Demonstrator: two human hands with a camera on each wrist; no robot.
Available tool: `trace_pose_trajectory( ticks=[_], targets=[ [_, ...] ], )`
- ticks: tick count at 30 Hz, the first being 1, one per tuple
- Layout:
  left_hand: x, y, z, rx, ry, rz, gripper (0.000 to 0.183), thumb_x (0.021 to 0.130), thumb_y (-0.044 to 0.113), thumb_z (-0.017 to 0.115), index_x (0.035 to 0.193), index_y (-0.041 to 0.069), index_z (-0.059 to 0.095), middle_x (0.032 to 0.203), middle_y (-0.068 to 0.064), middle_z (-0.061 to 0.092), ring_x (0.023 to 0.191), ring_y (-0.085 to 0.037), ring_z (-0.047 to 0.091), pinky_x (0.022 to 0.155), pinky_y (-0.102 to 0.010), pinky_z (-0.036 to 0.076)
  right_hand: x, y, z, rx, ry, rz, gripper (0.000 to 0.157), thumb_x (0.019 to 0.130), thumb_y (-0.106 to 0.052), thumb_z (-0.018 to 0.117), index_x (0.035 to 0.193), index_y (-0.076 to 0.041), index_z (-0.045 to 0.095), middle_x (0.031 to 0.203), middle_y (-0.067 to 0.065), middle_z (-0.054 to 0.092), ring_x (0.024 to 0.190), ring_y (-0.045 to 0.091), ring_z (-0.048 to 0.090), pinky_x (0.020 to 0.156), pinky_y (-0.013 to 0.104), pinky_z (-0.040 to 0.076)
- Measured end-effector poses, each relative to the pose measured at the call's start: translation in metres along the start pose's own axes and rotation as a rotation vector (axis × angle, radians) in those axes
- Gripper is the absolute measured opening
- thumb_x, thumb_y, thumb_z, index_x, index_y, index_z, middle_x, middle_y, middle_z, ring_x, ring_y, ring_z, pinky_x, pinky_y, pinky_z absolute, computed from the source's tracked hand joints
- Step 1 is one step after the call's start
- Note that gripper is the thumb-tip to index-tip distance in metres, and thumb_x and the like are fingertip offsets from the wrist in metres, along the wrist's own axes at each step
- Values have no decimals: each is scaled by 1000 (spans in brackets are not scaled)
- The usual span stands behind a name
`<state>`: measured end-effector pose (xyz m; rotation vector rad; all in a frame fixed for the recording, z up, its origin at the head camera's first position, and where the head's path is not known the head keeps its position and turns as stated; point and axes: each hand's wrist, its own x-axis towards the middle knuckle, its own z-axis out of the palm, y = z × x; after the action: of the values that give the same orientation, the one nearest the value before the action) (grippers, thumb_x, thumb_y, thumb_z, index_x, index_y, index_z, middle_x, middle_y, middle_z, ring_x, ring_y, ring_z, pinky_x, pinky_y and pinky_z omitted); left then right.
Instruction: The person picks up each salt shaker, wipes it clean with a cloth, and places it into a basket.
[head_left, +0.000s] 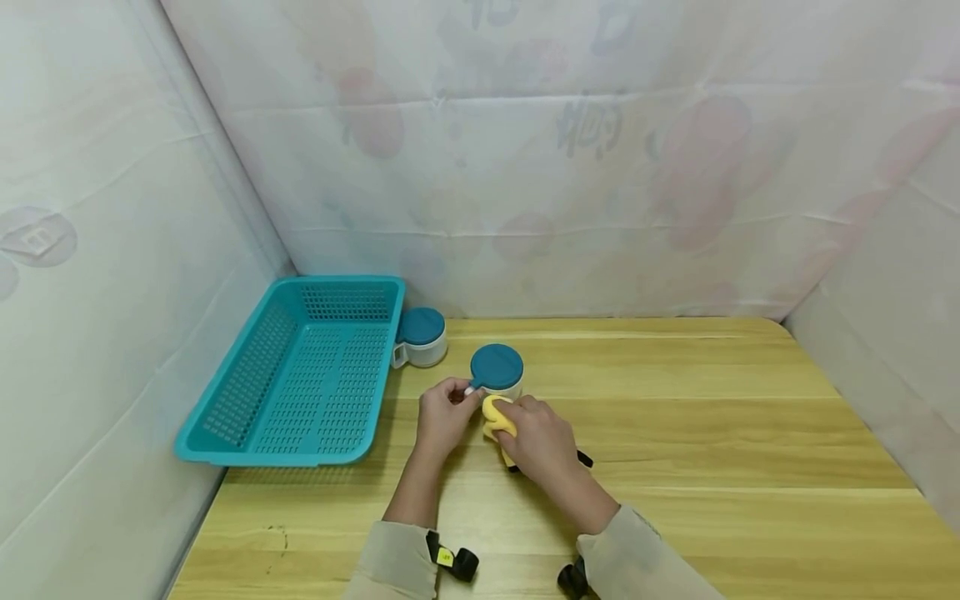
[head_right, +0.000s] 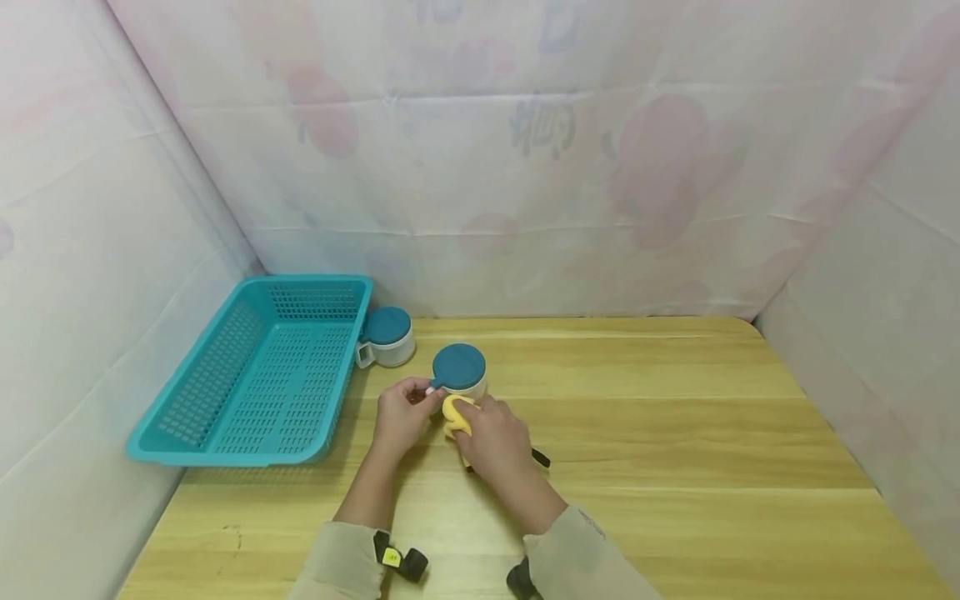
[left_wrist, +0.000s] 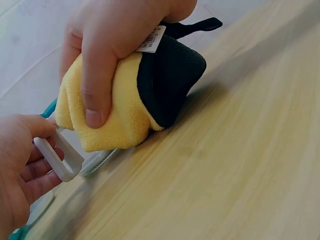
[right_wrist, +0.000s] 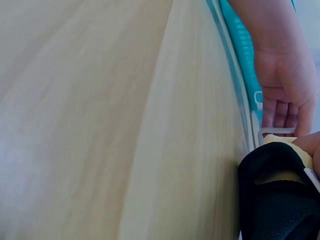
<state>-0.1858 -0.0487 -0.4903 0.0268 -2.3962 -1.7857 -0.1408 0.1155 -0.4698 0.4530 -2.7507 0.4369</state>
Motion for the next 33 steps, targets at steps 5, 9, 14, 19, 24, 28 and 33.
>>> trace_pose_trajectory(
  ticks=[5, 9, 14, 19, 24, 28, 33],
  targets=[
    [0, -1, 0, -8, -11, -3, 19, 85, 23, 79, 94, 7, 75, 84, -3, 71, 78, -13, 63, 68, -23, 55, 1, 0, -1, 22, -12, 18, 42, 79, -33, 83, 118, -24, 72, 96, 4, 68, 77, 19, 64, 49, 30, 47],
    [1, -2, 0, -11, -14, 10, 19, 85, 22, 78, 95, 6, 75, 84, -3, 71, 78, -13, 63, 67, -22, 55, 0, 4, -2, 100, -13, 76, 41, 79, -32, 83, 118, -24, 73, 100, 4, 70, 79, 20, 66, 52, 31, 50],
    [2, -3, 1, -9, -9, 40, 17, 85, 20, 79, 93, 6, 75, 83, -4, 70, 77, -13, 62, 66, -22, 54, 1, 12, -3, 184, -33, 163, 41, 80, -33, 81, 120, -24, 72, 105, 3, 71, 89, 22, 68, 63, 38, 55],
    [3, -6, 0, -9, -12, 32, 16, 85, 19, 78, 93, 7, 75, 83, -4, 70, 77, -14, 62, 65, -22, 55, 2, 19, -6, 202, -49, 214, 42, 81, -34, 81, 120, -24, 71, 106, 3, 71, 89, 21, 68, 64, 38, 54],
    [2, -6, -1, -11, -14, 24, 17, 84, 21, 79, 93, 7, 75, 83, -3, 70, 77, -14, 62, 65, -23, 55, 2, 24, -9, 209, -44, 220, 43, 80, -33, 82, 120, -23, 70, 102, 4, 71, 83, 20, 66, 62, 35, 52],
    [2, -7, -1, -9, -18, 26, 17, 85, 21, 79, 93, 7, 75, 82, -3, 69, 77, -14, 61, 65, -22, 54, 1, 24, -9, 213, -47, 215, 43, 80, -34, 81, 120, -22, 70, 101, 3, 71, 81, 18, 65, 61, 33, 51],
    [3, -7, -1, -11, -22, 24, 16, 85, 21, 79, 92, 7, 74, 82, -3, 69, 76, -15, 60, 65, -23, 54, 0, 22, -9, 225, -61, 219, 43, 81, -36, 80, 121, -23, 70, 101, 3, 70, 79, 16, 63, 61, 31, 51]
  ],
)
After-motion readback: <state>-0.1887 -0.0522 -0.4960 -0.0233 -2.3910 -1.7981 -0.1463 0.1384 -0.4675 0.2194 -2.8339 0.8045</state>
